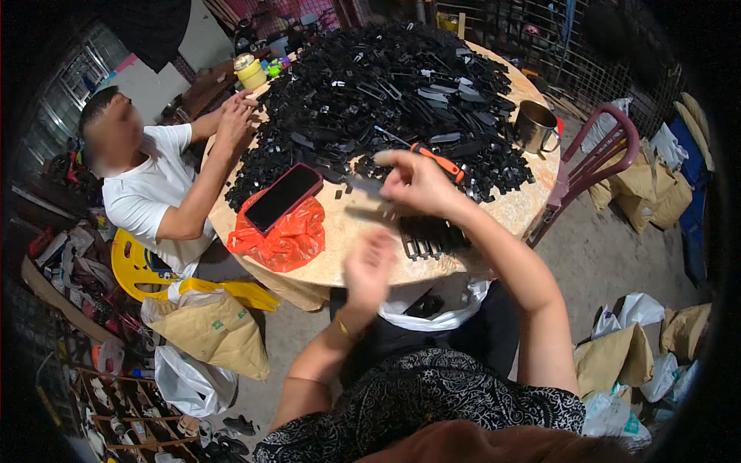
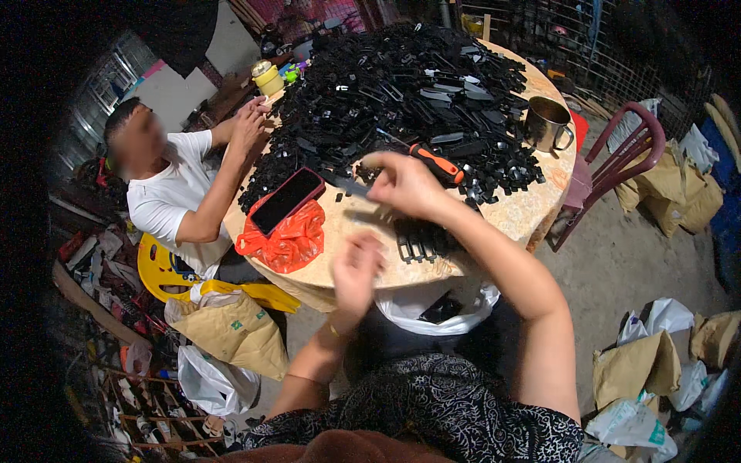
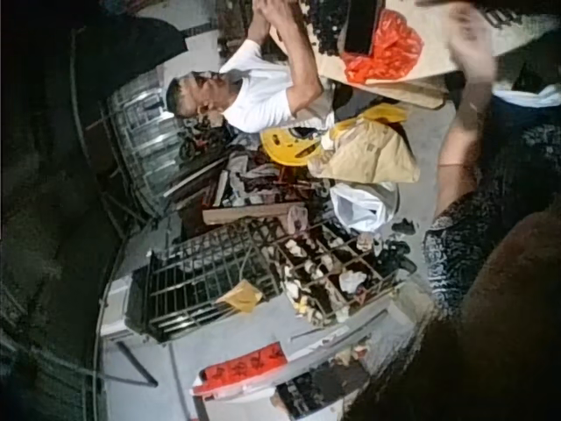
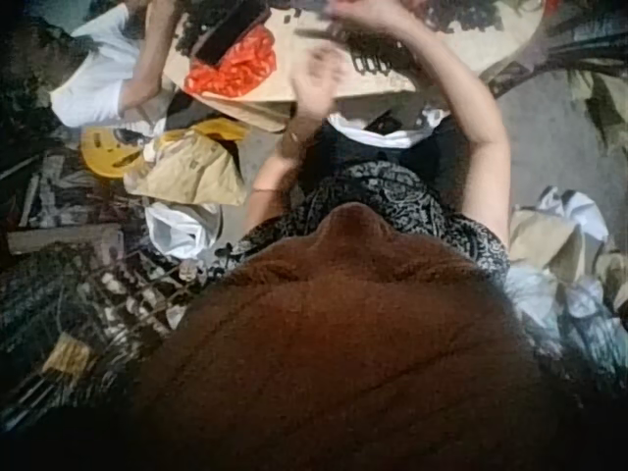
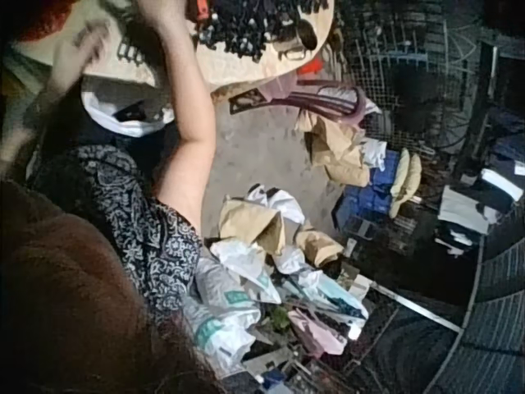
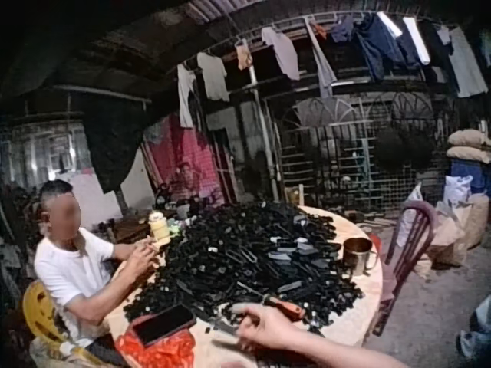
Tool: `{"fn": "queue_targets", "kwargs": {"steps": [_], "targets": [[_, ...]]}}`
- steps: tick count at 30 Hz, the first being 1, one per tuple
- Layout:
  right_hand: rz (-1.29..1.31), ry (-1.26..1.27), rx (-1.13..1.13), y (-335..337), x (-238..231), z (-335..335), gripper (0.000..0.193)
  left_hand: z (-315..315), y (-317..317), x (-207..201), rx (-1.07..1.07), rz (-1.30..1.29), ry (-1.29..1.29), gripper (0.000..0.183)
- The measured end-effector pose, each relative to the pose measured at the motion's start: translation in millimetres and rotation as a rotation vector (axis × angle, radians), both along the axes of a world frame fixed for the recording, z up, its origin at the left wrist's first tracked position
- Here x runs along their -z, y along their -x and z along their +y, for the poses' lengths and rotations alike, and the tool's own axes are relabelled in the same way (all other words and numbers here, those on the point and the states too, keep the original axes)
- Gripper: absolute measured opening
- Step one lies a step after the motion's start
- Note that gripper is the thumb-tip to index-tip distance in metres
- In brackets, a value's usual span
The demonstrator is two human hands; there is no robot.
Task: The person sorts and assembles small black plastic buckle components by hand, joining buckle bases with small straps on a table.
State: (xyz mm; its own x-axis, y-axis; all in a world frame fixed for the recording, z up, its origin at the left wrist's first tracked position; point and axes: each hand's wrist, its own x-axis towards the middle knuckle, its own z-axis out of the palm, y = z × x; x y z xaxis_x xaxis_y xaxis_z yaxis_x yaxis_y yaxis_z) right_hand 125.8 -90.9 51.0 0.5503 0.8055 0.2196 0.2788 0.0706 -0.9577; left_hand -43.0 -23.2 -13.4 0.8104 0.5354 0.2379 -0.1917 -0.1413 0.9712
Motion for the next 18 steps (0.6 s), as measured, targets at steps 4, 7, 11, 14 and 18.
{"fn": "queue_targets", "kwargs": {"steps": [4, 7, 11, 14, 18], "targets": [[-0.208, 0.04, -0.153, 29.2, 3.0, -4.3, 0.045, 32.7, -15.7, -12.2, -0.042, -0.159, 0.26, 0.03], [-0.342, 0.105, -0.17, 13.4, 11.1, 3.3, 0.029, 35.6, -16.1, -9.2, 0.092, -0.129, 0.464, 0.032], [-0.942, 0.102, 0.337, -28.6, 30.0, 27.7, 0.016, 39.0, -14.1, 1.6, 0.14, -0.045, 0.585, 0.031], [-1.079, 0.275, 0.318, -47.0, 44.8, 39.8, 0.014, 35.5, -16.6, 1.1, 0.132, -0.015, 0.579, 0.032], [-1.106, 0.636, 0.238, -44.0, 33.5, 49.4, 0.011, 39.4, -15.2, 6.4, 0.137, -0.025, 0.557, 0.031]]}}
